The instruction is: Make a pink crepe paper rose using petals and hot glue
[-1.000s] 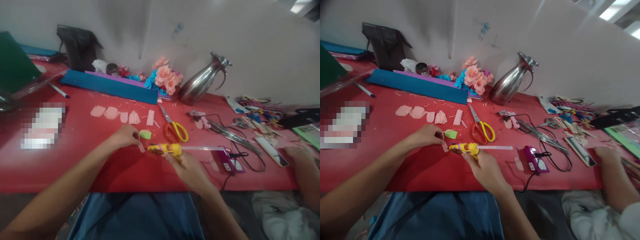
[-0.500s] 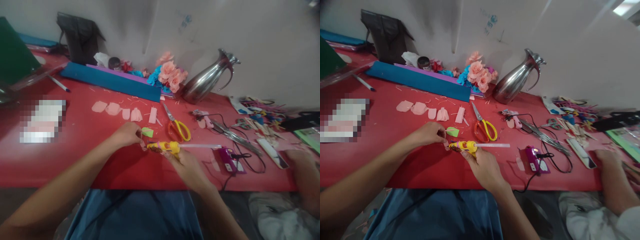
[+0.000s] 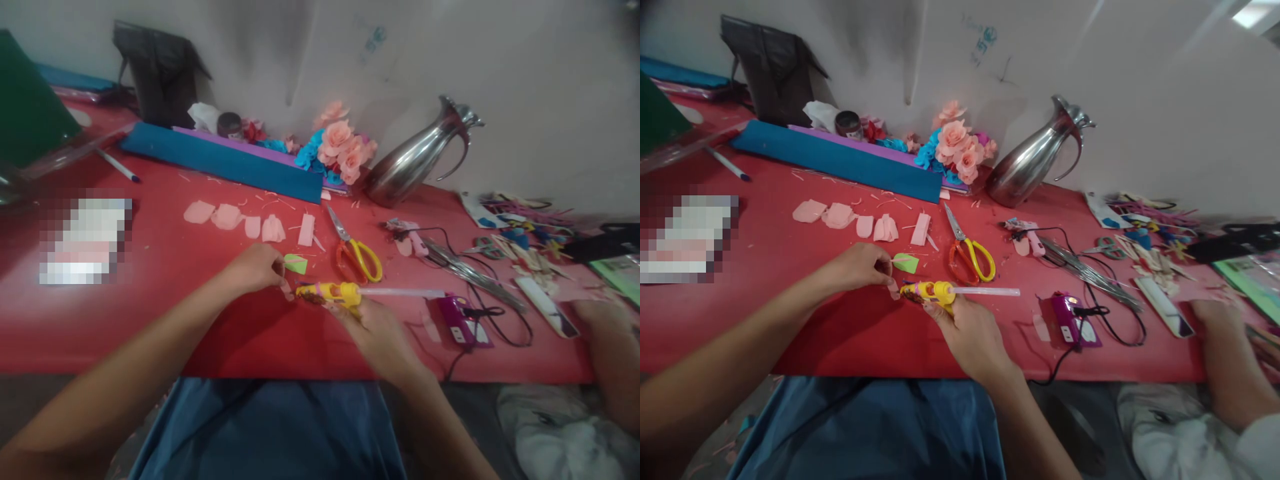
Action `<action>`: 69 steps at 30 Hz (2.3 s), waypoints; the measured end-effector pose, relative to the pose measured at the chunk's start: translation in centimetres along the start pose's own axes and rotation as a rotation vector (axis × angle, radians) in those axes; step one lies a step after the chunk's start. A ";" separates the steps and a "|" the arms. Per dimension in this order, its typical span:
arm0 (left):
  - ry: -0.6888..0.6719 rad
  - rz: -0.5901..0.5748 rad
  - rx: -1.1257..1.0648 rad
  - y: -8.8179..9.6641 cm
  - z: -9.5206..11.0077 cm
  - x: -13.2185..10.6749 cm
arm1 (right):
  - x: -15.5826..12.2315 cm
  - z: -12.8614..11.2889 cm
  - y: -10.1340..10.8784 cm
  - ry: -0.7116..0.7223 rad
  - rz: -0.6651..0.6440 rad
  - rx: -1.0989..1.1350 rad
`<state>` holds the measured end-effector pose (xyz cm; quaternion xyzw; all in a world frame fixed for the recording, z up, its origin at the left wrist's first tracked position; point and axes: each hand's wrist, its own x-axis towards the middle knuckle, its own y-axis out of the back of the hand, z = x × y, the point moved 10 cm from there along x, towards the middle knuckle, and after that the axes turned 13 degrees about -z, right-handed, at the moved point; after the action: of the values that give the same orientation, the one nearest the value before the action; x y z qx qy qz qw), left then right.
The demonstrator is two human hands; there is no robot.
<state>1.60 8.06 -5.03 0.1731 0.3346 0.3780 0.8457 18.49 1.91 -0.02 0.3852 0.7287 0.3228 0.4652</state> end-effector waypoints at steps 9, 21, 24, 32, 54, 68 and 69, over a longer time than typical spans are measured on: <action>0.001 -0.009 -0.021 0.0 0.2 -0.2 | -0.2 -0.1 0.2 0.014 0.002 0.025; 0.000 0.012 -0.036 0.1 0.1 -0.3 | -0.5 0.2 0.5 0.001 0.021 -0.041; -0.006 0.008 -0.028 0.2 0.3 -0.3 | -0.5 -0.3 0.6 0.032 0.037 -0.028; 0.007 0.013 -0.031 0.1 0.0 -0.2 | -0.2 -0.7 0.4 0.035 0.047 -0.056; -0.064 0.020 -0.331 1.5 -0.2 -0.9 | 7.2 10.2 7.3 -0.190 0.212 0.394; -0.208 0.251 -0.305 4.1 1.6 -2.1 | 5.5 3.2 9.6 -0.165 0.409 -0.288; -0.217 0.259 -0.283 4.1 1.7 -2.1 | 5.5 0.7 9.1 -0.018 0.411 -0.250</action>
<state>-0.42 9.07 -0.61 0.1337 0.1603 0.5057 0.8371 20.00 11.27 4.91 0.4677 0.5850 0.4952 0.4401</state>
